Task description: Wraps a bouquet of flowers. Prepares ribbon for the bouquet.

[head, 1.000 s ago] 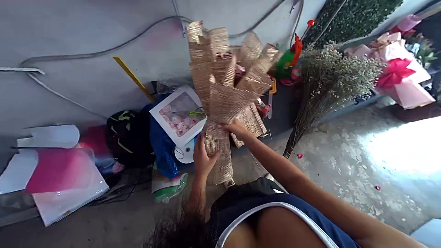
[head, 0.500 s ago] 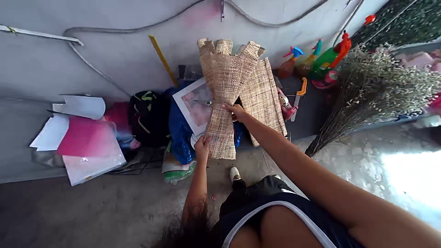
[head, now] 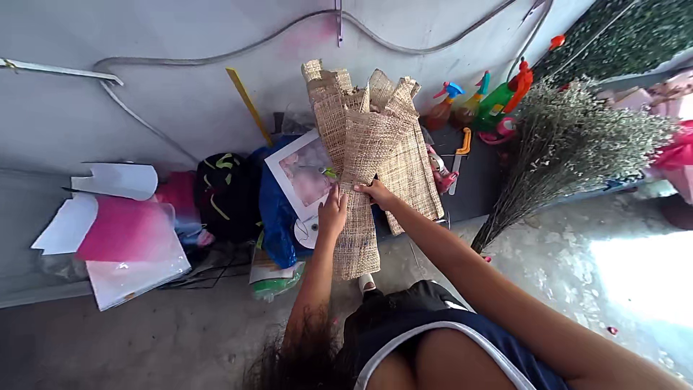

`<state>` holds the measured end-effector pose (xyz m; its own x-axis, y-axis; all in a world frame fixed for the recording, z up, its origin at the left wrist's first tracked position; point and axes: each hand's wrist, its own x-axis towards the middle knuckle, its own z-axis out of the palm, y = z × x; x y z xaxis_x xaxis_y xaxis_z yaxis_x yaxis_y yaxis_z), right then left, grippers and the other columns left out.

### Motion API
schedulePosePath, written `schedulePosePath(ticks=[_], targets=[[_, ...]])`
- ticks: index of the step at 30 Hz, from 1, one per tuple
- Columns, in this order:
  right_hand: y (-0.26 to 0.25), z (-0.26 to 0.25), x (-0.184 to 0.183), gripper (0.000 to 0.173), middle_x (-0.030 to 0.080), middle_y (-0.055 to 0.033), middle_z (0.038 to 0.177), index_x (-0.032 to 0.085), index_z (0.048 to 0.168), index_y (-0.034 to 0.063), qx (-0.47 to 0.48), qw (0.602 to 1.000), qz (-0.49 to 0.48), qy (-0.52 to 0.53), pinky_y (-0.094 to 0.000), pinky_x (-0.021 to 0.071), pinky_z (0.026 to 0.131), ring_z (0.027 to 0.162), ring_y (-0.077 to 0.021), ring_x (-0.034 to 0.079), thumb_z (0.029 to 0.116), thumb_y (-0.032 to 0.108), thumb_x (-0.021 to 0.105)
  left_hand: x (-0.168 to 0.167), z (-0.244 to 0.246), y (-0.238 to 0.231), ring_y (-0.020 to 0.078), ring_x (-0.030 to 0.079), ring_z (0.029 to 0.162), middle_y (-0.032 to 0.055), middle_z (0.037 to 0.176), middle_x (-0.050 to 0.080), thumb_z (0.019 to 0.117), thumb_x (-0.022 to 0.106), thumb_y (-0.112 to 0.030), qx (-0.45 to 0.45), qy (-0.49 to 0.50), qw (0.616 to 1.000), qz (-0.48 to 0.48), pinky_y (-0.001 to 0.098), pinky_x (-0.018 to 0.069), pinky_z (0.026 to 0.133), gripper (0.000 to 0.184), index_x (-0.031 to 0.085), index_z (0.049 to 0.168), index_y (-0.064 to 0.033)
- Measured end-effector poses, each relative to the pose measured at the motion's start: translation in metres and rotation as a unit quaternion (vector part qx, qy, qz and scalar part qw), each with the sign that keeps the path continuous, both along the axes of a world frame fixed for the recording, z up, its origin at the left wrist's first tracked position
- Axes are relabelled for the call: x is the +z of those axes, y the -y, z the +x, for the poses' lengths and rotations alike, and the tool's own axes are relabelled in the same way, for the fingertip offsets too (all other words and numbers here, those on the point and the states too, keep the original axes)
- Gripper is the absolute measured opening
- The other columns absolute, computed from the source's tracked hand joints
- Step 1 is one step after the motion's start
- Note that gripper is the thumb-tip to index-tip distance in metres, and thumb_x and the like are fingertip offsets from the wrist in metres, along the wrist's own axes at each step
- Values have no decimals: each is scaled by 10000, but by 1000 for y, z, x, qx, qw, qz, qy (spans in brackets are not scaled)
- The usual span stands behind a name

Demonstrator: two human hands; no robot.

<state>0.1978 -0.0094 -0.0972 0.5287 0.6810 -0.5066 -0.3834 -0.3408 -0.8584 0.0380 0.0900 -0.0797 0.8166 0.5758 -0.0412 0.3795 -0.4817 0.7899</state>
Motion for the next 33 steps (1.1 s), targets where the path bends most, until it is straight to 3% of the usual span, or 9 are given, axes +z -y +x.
schedulePosePath(ticks=[4, 8, 13, 16, 19, 24, 27, 30, 33], targets=[[22, 0, 7, 492, 654, -162, 1126, 491, 1382, 12, 10, 1000, 13, 27, -371, 566, 789, 918, -196, 659, 972, 191, 697, 3, 13, 7, 377, 431, 1443, 201, 1535, 485, 1122, 335, -355, 6, -31, 999, -18, 688, 246, 1155, 529, 442, 1536, -43], [46, 3, -2, 526, 651, -157, 1114, 462, 1382, -19, 8, 999, 4, 35, -365, 563, 803, 916, -181, 657, 958, 177, 703, -3, 18, -3, 355, 347, 1497, 264, 1566, 410, 1134, 190, -359, -28, 5, 984, -176, 537, 223, 1239, 609, 420, 1500, 69], [66, -6, 2, 349, 672, -92, 995, 529, 1253, -37, 3, 999, 38, 12, -324, 564, 779, 844, -120, 657, 997, 177, 632, 7, 3, -1, 344, 290, 1522, 294, 1599, 329, 1133, 175, -358, 133, 97, 960, -227, 459, 189, 1255, 626, 324, 1534, 99], [71, -12, -1, 383, 676, -84, 996, 524, 1267, -25, -19, 998, 62, 18, -317, 571, 775, 844, -114, 662, 974, 185, 654, 17, -11, 40, 329, 280, 1529, 199, 1663, 257, 1089, 433, -322, 2, 54, 982, -182, 530, 246, 1239, 656, 188, 1625, -34], [76, -14, 6, 492, 642, -139, 1081, 460, 1352, -39, -62, 996, 57, 34, -350, 569, 820, 908, -154, 653, 960, 166, 676, -18, -11, 65, 395, 279, 1515, 207, 1669, 226, 770, 884, -309, -51, 63, 995, -51, 712, 259, 1143, 1177, 129, 1634, -46], [91, -1, 26, 495, 646, -144, 1113, 493, 1353, -19, -151, 982, 74, 83, -344, 568, 816, 918, -158, 657, 938, 143, 707, -36, -63, 111, 440, 517, 1321, 300, 1412, 530, 907, 756, -249, 60, 116, 991, 42, 557, 436, 1102, 629, 527, 1395, 76], [103, 14, 30, 480, 657, -141, 1084, 493, 1340, -24, -179, 973, 100, 107, -351, 586, 805, 897, -162, 675, 949, 176, 689, -39, -86, 137, 372, 657, 1130, 304, 1209, 651, 964, 668, -188, 67, 98, 993, -25, 491, 513, 1015, 467, 590, 1290, 138], [120, 19, 33, 468, 660, -124, 1071, 502, 1335, -17, -196, 967, 112, 120, -345, 584, 793, 878, -149, 673, 951, 179, 683, -32, -86, 139, 183, 712, 890, 202, 971, 723, 987, 637, -94, 87, 113, 977, -157, 349, 570, 863, 274, 657, 1144, 130], [141, 22, 33, 398, 678, -79, 1013, 525, 1290, -4, -212, 961, 135, 117, -325, 592, 769, 849, -119, 680, 967, 198, 639, -26, -83, 122, 38, 692, 787, -18, 837, 703, 1045, 406, -86, 73, 188, 909, -366, 265, 601, 769, 231, 616, 1062, 9]])
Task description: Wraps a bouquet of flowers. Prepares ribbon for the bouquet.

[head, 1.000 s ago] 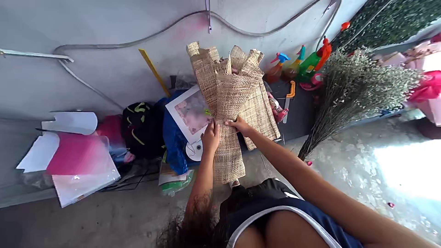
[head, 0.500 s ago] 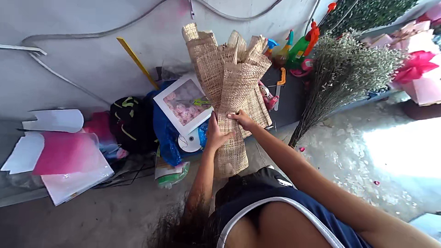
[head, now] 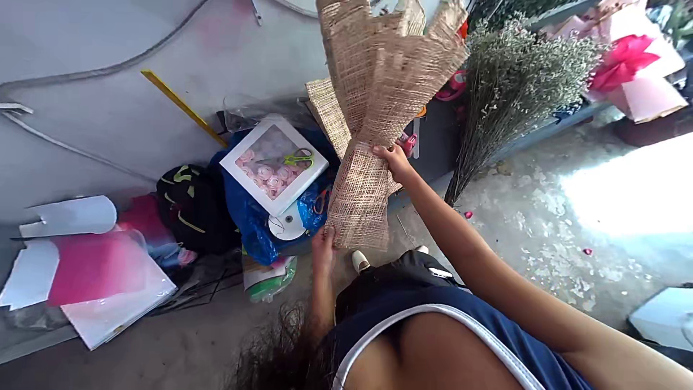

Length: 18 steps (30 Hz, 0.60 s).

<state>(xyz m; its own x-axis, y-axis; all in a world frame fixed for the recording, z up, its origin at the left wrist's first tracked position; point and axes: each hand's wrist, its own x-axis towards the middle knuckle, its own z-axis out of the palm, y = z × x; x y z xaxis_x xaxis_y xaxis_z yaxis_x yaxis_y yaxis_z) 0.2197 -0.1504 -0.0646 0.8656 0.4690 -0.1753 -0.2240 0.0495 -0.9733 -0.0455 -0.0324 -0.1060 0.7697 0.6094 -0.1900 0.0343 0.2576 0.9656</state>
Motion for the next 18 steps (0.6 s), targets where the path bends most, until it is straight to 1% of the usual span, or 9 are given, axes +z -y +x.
schedulePosePath(ticks=[2, 4, 7, 10, 12, 13, 15, 16, 18], targets=[[13, -2, -2, 368, 679, -46, 980, 525, 1256, 29, -7, 1000, 16, -18, -323, 586, 750, 838, -111, 676, 976, 253, 604, 0, 5, -11, 3, 654, 743, -65, 765, 658, 1046, 362, -91, 1, 10, 1000, 13, 243, 577, 748, 275, 608, 941, -25], [24, -4, -5, 365, 679, -50, 991, 519, 1267, 35, -17, 999, 25, -27, -335, 590, 759, 855, -122, 681, 987, 261, 585, -9, 14, -24, -12, 582, 720, -26, 755, 600, 1024, 501, -54, -5, -16, 988, 153, 211, 516, 741, 202, 641, 916, 42], [40, -3, -7, 366, 681, -72, 999, 519, 1289, 19, -47, 998, 15, -35, -338, 594, 732, 835, -137, 685, 993, 218, 600, -5, 24, -41, 33, 618, 799, 94, 900, 692, 975, 647, -42, -54, -40, 969, 238, 240, 531, 808, 161, 680, 1054, 95], [54, -6, -3, 333, 681, -71, 983, 526, 1265, 18, -71, 996, 22, -44, -333, 595, 710, 815, -138, 685, 990, 187, 607, 12, 29, -43, 17, 619, 791, 22, 869, 677, 975, 602, -9, -36, 7, 985, 171, 236, 537, 790, 110, 682, 1024, 50], [57, -13, -1, 341, 682, -68, 990, 521, 1267, 26, -79, 995, 43, -48, -334, 599, 711, 825, -140, 688, 982, 187, 614, 18, 36, -39, -20, 640, 751, -102, 806, 670, 1024, 472, -53, 7, 70, 994, 80, 217, 566, 742, 209, 663, 948, -89], [57, -15, -1, 358, 681, -70, 1006, 513, 1281, 32, -78, 994, 53, -51, -343, 601, 724, 844, -146, 689, 981, 203, 607, 17, 41, -38, -18, 650, 749, -115, 799, 671, 1056, 428, -97, 24, 77, 995, 51, 224, 578, 737, 249, 644, 936, -123], [57, -21, 1, 374, 679, -79, 1029, 503, 1302, 38, -80, 993, 62, -59, -352, 596, 736, 867, -155, 686, 990, 222, 597, 5, 53, -37, 19, 628, 748, -40, 806, 645, 1068, 469, -124, 52, 13, 993, 104, 247, 556, 743, 215, 639, 957, -51], [58, -23, 2, 380, 679, -84, 1034, 503, 1307, 35, -83, 993, 59, -61, -353, 596, 734, 867, -156, 687, 991, 220, 603, 0, 56, -39, 102, 619, 812, 75, 888, 662, 1049, 537, -114, 43, -28, 986, 158, 316, 529, 803, 202, 663, 1034, 44], [61, -25, 6, 407, 673, -90, 1031, 501, 1319, 34, -98, 993, 42, -59, -343, 596, 718, 851, -156, 683, 978, 214, 631, -7, 60, -38, 293, 650, 1092, 249, 1220, 655, 1039, 575, -157, 12, -69, 979, 190, 461, 515, 974, 357, 583, 1304, 83]])
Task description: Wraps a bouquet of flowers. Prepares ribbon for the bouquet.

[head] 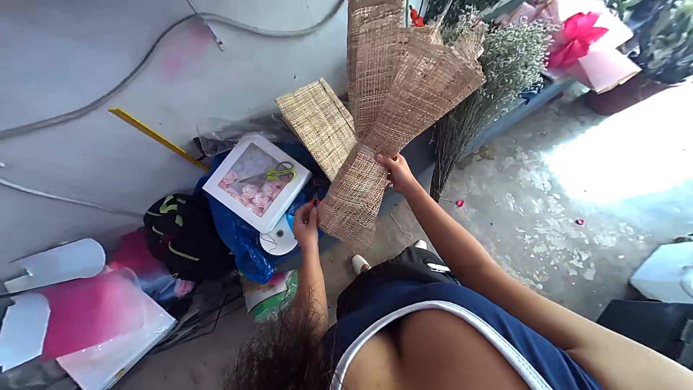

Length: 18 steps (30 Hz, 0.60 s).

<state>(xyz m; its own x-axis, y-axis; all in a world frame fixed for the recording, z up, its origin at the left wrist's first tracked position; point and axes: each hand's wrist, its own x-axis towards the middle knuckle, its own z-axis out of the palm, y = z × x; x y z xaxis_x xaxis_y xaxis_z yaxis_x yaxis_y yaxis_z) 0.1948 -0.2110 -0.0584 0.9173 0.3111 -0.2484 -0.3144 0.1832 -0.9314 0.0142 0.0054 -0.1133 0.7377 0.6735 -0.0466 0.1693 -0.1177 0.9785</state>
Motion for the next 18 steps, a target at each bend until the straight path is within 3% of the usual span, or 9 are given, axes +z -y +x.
schedulePosePath(ticks=[3, 5, 6, 8, 10, 12, 14, 16, 18], targets=[[9, 6, 4, 497, 668, -136, 1098, 490, 1387, 52, -43, 999, -31, -12, -378, 595, 733, 887, -200, 685, 976, 258, 678, 17, -8, 40, 312, 453, 1395, 187, 1581, 380, 1115, 125, -454, 61, 29, 966, -249, 515, 439, 1081, 601, 198, 1610, -120], [12, 12, 5, 567, 658, -173, 1142, 478, 1408, 42, -81, 995, -51, -16, -417, 603, 764, 923, -238, 690, 958, 295, 713, 31, -25, 72, 324, 354, 1470, 141, 1665, 241, 949, -43, -758, 42, 28, 913, -404, 617, 387, 1073, 856, 28, 1643, -261], [13, 15, 5, 593, 652, -186, 1166, 477, 1414, 40, -101, 993, -60, -20, -439, 597, 784, 947, -257, 685, 949, 311, 726, 30, -37, 86, 356, 341, 1479, 174, 1676, 185, 908, 42, -824, -28, 29, 906, -422, 653, 400, 1051, 926, -90, 1633, -262], [13, 20, 4, 647, 653, -191, 1171, 468, 1410, 28, -138, 988, -73, -22, -449, 593, 801, 963, -264, 680, 924, 348, 751, 22, -49, 104, 346, 483, 1386, 243, 1608, 282, 901, 580, -679, -179, 16, 899, -399, 566, 529, 993, 1156, -181, 1590, -149], [12, 21, 1, 670, 667, -184, 1124, 481, 1380, 8, -164, 982, -90, -22, -431, 588, 782, 931, -248, 682, 901, 376, 771, 18, -35, 111, 266, 681, 1097, 244, 1362, 548, 863, 795, -173, -208, -22, 917, -340, 392, 609, 883, 1025, 64, 1559, 6], [10, 15, 0, 622, 675, -164, 1064, 521, 1330, -1, -167, 981, -94, -26, -413, 581, 774, 895, -225, 680, 916, 402, 750, 11, -17, 114, 165, 723, 837, 178, 1048, 713, 857, 742, 63, -134, -27, 961, -241, 298, 613, 779, 552, 458, 1328, 117], [11, 14, 7, 527, 696, -132, 1001, 587, 1249, 0, -160, 983, -80, -38, -402, 589, 757, 852, -198, 689, 969, 436, 681, 2, -9, 101, 101, 657, 875, 142, 1019, 673, 902, 610, 84, -88, 4, 987, -138, 272, 562, 839, 356, 540, 1246, 139], [18, 15, 11, 509, 709, -115, 996, 609, 1230, 15, -152, 985, -55, -54, -394, 596, 772, 858, -188, 699, 1002, 469, 619, -7, -5, 84, 72, 647, 749, 79, 848, 657, 945, 546, 79, -48, 4, 991, -121, 263, 574, 743, 143, 619, 1061, 117], [27, 17, 12, 527, 707, -115, 992, 603, 1232, 21, -158, 984, -52, -65, -396, 598, 765, 853, -195, 701, 1003, 496, 605, -6, -11, 72, 95, 681, 729, 81, 872, 685, 1029, 515, 10, -82, -42, 976, -199, 270, 597, 706, 179, 599, 1161, 96]])
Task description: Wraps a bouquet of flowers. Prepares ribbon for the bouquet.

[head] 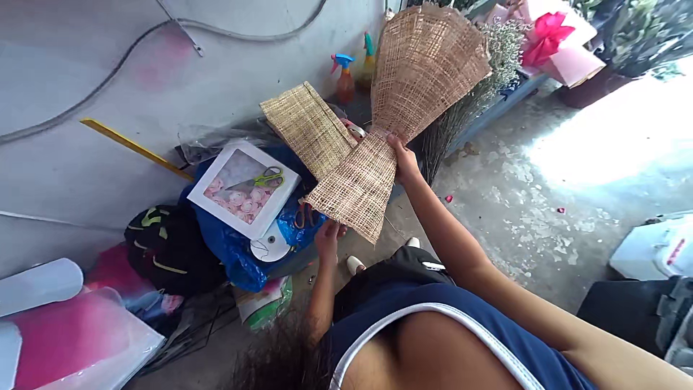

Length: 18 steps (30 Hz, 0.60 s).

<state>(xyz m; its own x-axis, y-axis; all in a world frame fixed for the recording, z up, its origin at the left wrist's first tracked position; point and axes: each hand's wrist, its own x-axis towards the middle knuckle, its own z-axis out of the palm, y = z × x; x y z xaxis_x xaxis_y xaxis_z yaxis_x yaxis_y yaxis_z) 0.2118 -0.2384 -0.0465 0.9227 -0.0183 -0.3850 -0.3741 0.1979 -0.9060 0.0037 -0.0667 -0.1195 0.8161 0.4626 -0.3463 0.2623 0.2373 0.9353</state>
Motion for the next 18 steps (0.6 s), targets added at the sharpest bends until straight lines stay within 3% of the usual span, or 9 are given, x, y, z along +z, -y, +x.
schedulePosePath(ticks=[2, 4, 5, 7, 9, 11, 13, 16, 18], targets=[[4, 0, -1, 548, 703, -129, 985, 591, 1234, -2, -26, 1000, -16, 3, -401, 601, 751, 839, -203, 700, 981, 480, 652, 14, -12, -5, 192, 687, 937, 156, 1184, 633, 1029, 491, -28, -149, -15, 984, -97, 350, 590, 800, 443, 367, 1450, 39], [3, -2, -4, 637, 680, -165, 1057, 540, 1304, -15, -64, 997, -45, -2, -429, 595, 783, 896, -236, 687, 936, 475, 714, 26, -17, 4, 235, 702, 1055, 168, 1400, 556, 873, 671, -84, -303, 15, 944, -126, 368, 613, 868, 846, 142, 1530, -13], [2, -2, -7, 699, 671, -184, 1112, 512, 1348, -16, -84, 995, -56, -4, -446, 588, 826, 950, -256, 683, 910, 477, 742, 32, -17, 13, 232, 725, 1026, 172, 1403, 570, 845, 727, -104, -317, 27, 939, -134, 355, 619, 871, 941, 87, 1529, -18], [0, -3, -13, 775, 658, -205, 1172, 490, 1382, -19, -118, 991, -69, -6, -469, 572, 886, 1023, -279, 674, 872, 489, 777, 34, -15, 32, 230, 742, 870, 198, 1222, 666, 924, 662, -15, -198, 47, 968, -144, 346, 626, 789, 868, 57, 1546, -33], [0, -5, -16, 805, 648, -214, 1191, 470, 1396, -21, -142, 986, -83, -4, -473, 557, 913, 1050, -286, 665, 853, 471, 803, 32, -9, 38, 180, 710, 755, 142, 991, 671, 976, 586, 13, -70, 71, 990, -102, 318, 617, 713, 643, 225, 1507, -13], [2, -7, -17, 817, 641, -224, 1212, 456, 1406, -24, -154, 983, -96, 3, -480, 544, 940, 1076, -300, 657, 846, 450, 816, 25, -5, 34, 88, 661, 648, 29, 776, 666, 997, 565, 2, 5, 78, 996, -40, 258, 594, 663, 163, 571, 1153, 50], [1, -15, -15, 750, 646, -209, 1198, 478, 1392, -14, -142, 987, -73, 4, -472, 547, 929, 1065, -285, 657, 885, 448, 782, 9, -2, 28, 53, 625, 597, 1, 701, 634, 1027, 548, -25, 15, 36, 998, -40, 219, 572, 634, 93, 600, 990, 44], [-12, -38, -7, 580, 682, -152, 1079, 564, 1303, 8, -88, 996, -1, -9, -433, 577, 823, 943, -230, 679, 976, 479, 655, -16, 10, 27, 64, 608, 596, 42, 763, 628, 1049, 548, -79, 15, -38, 997, -68, 208, 554, 602, 155, 607, 1017, 60], [-14, -45, -11, 547, 685, -147, 1074, 559, 1304, 15, -56, 998, 18, -12, -429, 583, 803, 927, -226, 682, 997, 464, 625, -18, 12, 24, 107, 622, 740, 88, 924, 639, 1052, 549, -108, 15, -82, 993, -78, 249, 532, 663, 163, 579, 1127, 34]])
